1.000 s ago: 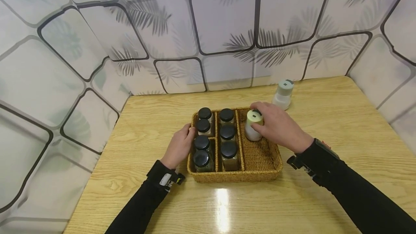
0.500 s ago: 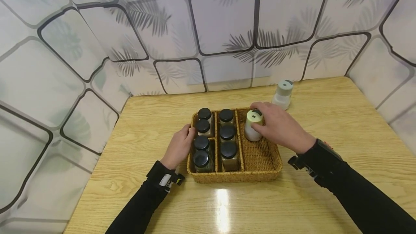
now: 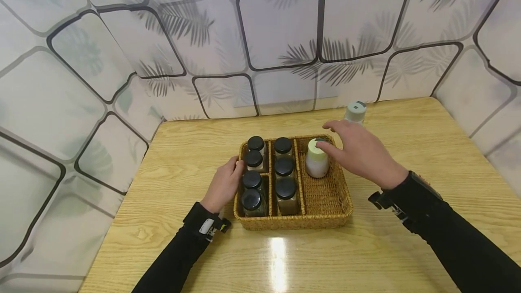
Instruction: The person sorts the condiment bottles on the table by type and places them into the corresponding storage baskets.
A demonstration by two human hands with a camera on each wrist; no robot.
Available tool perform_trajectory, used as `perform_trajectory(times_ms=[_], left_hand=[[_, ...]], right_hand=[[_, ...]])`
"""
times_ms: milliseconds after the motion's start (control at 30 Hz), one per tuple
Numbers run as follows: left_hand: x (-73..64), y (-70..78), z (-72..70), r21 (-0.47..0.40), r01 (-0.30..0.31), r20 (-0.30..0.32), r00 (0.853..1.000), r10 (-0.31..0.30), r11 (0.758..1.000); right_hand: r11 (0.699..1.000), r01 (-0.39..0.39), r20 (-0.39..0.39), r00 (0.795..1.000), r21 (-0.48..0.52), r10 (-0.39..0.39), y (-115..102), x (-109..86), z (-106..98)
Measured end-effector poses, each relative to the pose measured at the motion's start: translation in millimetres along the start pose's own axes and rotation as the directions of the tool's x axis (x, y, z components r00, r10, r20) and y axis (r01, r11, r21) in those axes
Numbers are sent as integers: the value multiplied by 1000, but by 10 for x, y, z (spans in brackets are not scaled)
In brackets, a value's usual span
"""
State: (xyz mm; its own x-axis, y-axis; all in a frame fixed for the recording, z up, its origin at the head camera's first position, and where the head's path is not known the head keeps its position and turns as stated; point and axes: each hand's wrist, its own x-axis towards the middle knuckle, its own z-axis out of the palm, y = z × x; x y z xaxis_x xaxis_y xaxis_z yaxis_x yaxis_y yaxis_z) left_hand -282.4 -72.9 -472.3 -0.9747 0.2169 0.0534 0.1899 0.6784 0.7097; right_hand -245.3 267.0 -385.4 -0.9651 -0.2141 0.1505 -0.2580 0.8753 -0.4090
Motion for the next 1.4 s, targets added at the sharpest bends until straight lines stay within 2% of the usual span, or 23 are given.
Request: perform_trajectory(times_ms=[267, 533, 800, 1400], left_hand=[[4, -7, 7, 3, -8, -10, 1000, 8, 1000], [9, -14, 0, -1, -17, -13, 1000, 17, 1000], [19, -28, 13, 51, -20, -30, 999, 22, 998], [17, -41, 17, 32, -29, -19, 999, 30, 999]], right_hand=[[999, 3, -44, 999, -38, -5, 112, 16, -92], [999, -20, -43, 999, -33, 19, 223, 52, -204], [991, -20, -104, 995, -132, 7, 370, 141, -240], [985, -78, -72, 995, -155, 68, 677, 289, -218]])
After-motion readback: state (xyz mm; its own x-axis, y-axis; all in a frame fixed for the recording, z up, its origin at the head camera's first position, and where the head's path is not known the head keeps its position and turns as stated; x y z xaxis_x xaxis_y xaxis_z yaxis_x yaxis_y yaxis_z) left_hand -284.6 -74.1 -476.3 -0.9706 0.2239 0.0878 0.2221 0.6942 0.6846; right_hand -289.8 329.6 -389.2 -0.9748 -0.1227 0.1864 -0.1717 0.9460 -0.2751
